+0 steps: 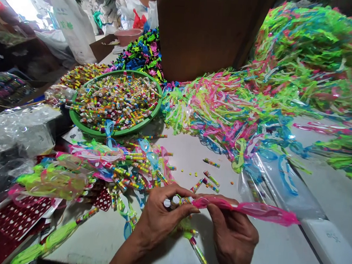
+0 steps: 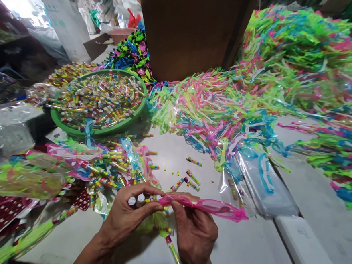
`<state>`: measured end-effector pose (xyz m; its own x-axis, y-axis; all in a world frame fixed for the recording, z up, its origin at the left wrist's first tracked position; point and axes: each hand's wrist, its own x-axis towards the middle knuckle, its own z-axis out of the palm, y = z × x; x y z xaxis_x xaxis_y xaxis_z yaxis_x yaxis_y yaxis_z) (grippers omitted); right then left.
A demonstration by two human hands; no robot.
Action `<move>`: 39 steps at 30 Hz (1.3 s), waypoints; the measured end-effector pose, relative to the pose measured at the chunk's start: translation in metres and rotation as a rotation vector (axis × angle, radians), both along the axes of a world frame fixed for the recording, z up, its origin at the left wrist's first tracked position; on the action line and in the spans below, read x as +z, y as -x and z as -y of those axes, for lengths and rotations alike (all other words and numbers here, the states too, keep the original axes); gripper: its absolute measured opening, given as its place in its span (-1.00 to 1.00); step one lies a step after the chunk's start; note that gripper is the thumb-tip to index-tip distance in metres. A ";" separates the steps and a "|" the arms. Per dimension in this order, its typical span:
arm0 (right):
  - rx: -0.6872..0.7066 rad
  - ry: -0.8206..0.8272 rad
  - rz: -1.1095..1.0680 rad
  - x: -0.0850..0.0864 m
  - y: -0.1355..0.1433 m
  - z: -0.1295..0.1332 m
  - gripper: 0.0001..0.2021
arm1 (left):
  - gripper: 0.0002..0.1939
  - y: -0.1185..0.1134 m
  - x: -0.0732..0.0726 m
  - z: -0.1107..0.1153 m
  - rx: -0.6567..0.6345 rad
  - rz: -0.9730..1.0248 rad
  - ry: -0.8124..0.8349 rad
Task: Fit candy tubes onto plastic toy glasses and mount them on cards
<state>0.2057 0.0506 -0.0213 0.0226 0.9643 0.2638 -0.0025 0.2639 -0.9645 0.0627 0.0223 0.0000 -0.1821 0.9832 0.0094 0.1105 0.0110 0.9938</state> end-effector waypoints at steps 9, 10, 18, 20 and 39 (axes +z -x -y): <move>0.290 0.024 -0.050 -0.001 -0.009 -0.012 -0.92 | -0.81 -0.003 -0.002 0.000 0.028 0.042 0.114; 0.306 -0.026 -0.040 -0.002 -0.010 -0.012 -0.89 | -0.81 -0.003 -0.003 0.002 0.025 0.040 0.128; 0.415 -0.062 -0.025 -0.001 -0.012 -0.012 -0.83 | -0.91 -0.004 -0.006 0.016 0.086 -0.145 -0.121; 0.391 -0.047 -0.009 -0.003 -0.007 -0.009 -0.86 | -0.92 -0.002 -0.006 0.017 0.083 -0.232 -0.207; 0.534 0.014 -0.100 0.005 0.002 -0.012 -0.94 | -0.91 0.000 -0.013 0.028 0.081 -0.238 -0.135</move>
<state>0.2038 0.0625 -0.0162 -0.4473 0.8519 0.2724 -0.2247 0.1878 -0.9562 0.0631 -0.0062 -0.0134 -0.2375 0.9525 0.1907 0.3446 -0.1010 0.9333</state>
